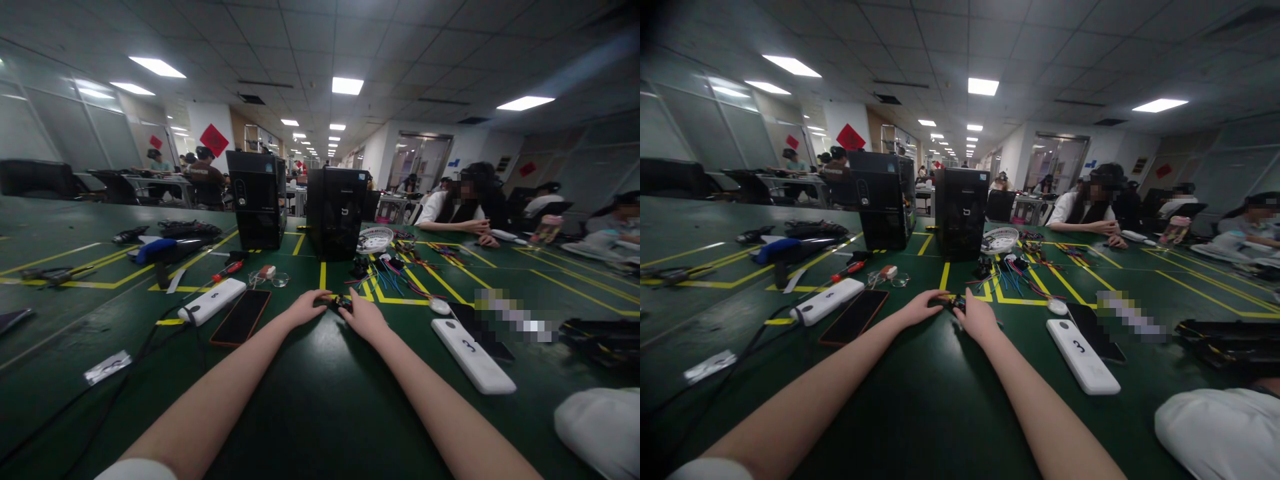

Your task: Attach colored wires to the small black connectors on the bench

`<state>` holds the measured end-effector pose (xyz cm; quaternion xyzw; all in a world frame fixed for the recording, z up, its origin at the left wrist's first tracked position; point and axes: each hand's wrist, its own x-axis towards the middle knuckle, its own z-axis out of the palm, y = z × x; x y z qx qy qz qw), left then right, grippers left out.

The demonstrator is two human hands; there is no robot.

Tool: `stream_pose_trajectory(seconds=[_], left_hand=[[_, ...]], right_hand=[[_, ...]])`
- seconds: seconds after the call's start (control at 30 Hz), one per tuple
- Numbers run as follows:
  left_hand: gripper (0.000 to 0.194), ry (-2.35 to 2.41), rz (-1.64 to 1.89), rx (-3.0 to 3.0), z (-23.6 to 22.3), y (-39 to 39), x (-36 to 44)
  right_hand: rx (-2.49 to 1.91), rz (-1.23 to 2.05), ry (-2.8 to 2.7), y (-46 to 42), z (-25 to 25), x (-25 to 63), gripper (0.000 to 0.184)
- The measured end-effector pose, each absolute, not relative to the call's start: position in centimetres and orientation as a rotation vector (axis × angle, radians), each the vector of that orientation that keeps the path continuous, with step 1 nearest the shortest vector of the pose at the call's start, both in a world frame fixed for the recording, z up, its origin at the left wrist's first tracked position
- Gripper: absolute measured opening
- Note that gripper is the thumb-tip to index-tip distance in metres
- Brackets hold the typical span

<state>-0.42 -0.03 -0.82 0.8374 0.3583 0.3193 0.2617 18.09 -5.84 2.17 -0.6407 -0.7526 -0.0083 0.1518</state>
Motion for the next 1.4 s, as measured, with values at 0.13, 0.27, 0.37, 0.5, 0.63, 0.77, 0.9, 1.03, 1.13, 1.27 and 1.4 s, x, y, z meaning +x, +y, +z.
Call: stream_pose_trajectory(seconds=[0.13, 0.27, 0.37, 0.5, 0.63, 0.77, 0.9, 1.03, 1.13, 1.27, 1.4], left_hand=[[0.044, 1.055, 0.902, 2.237, -0.6, -0.4, -0.3], [0.04, 1.081, 0.836, 2.216, -0.4, -0.5, -0.2], [0.036, 1.099, 0.784, 2.232, -0.1, -0.6, -0.2], [0.034, 1.101, 0.758, 2.254, 0.1, -0.7, -0.3], [0.033, 1.095, 0.774, 2.292, 0.0, -0.6, -0.2], [0.031, 1.095, 0.765, 2.308, 0.1, -0.6, -0.2], [0.03, 1.1, 0.756, 2.325, 0.1, -0.6, -0.3], [0.029, 1.083, 0.769, 2.346, -0.1, -0.3, -0.3], [0.029, 1.082, 0.771, 2.352, -0.3, -0.1, -0.3], [0.029, 1.094, 0.762, 2.351, -0.5, -0.1, -0.2], [0.028, 1.073, 0.772, 2.381, -0.5, 0.0, -0.3]], right_hand=[[-2.074, 0.014, -2.099, -5.5, 2.0, 19.2, 0.03], [-2.455, 0.174, -1.899, -4.8, 3.2, 23.1, 0.031], [-2.605, 0.274, -1.816, -4.3, 4.0, 27.0, 0.033], [-2.716, 0.315, -1.729, -3.7, 4.1, 30.9, 0.033], [-2.752, 0.31, -1.637, -3.5, 4.1, 32.1, 0.032], [-2.782, 0.299, -1.561, -3.7, 4.6, 31.8, 0.038], [-2.826, 0.27, -1.492, -3.8, 4.9, 31.9, 0.044], [-2.703, 0.212, -1.575, -3.7, 5.2, 33.2, 0.047], [-2.562, 0.135, -1.651, -3.7, 5.7, 34.1, 0.034], [-2.402, 0.056, -1.745, -4.0, 6.2, 34.2, 0.032], [-2.337, 0.189, -1.822, -4.3, 6.2, 33.5, 0.032]])
